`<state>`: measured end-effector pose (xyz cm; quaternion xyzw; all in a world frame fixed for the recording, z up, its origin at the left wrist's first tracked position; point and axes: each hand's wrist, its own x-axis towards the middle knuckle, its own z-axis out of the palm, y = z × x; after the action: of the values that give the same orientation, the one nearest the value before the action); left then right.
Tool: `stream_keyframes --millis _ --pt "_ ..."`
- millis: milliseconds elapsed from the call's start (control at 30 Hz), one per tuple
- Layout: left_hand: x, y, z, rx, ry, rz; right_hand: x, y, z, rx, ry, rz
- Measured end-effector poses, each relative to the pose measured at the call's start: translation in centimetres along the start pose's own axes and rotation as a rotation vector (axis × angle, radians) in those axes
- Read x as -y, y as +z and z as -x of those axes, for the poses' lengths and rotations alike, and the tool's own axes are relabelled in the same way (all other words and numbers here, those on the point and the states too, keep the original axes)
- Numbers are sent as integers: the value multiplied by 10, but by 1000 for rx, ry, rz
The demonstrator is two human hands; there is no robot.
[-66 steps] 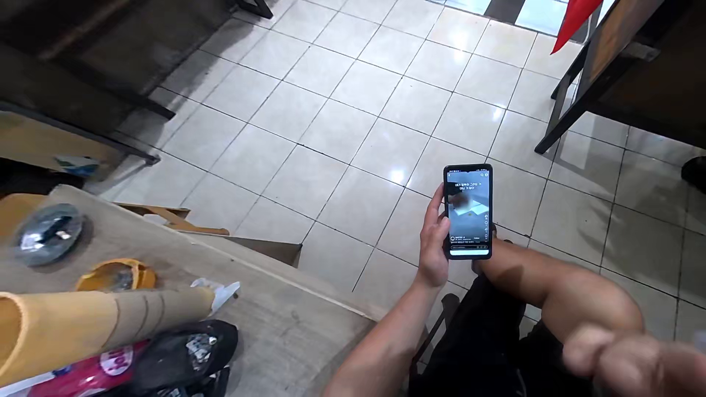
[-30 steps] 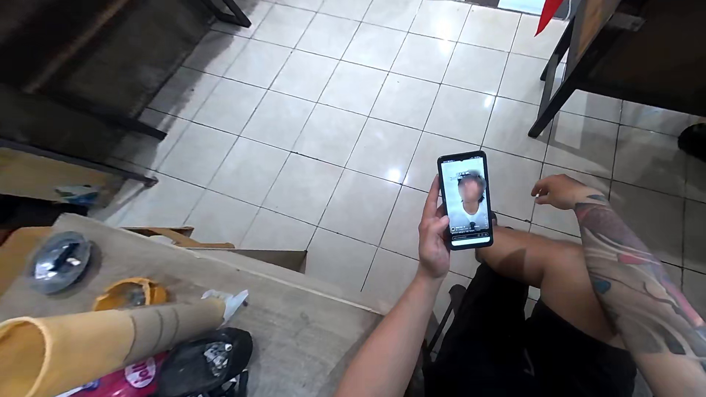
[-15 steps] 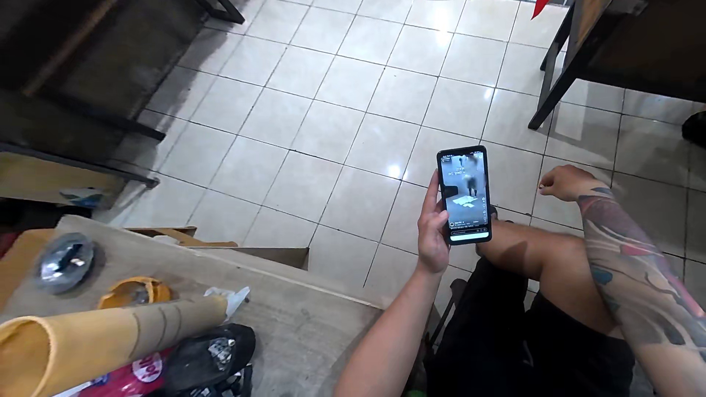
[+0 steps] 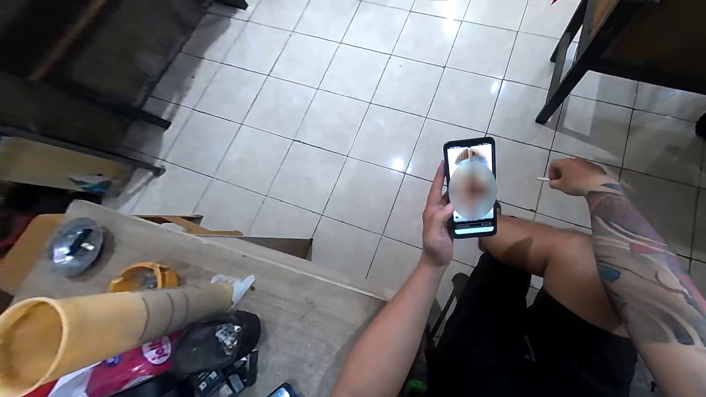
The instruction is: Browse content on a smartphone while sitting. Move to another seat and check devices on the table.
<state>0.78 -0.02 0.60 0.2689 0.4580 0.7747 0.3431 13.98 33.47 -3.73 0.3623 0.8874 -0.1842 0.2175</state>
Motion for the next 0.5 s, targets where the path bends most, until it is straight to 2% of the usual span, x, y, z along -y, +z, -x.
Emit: stream_keyframes --millis 500 --pt "1 -1 1 9 10 -9 1 2 0 74 12 -38"
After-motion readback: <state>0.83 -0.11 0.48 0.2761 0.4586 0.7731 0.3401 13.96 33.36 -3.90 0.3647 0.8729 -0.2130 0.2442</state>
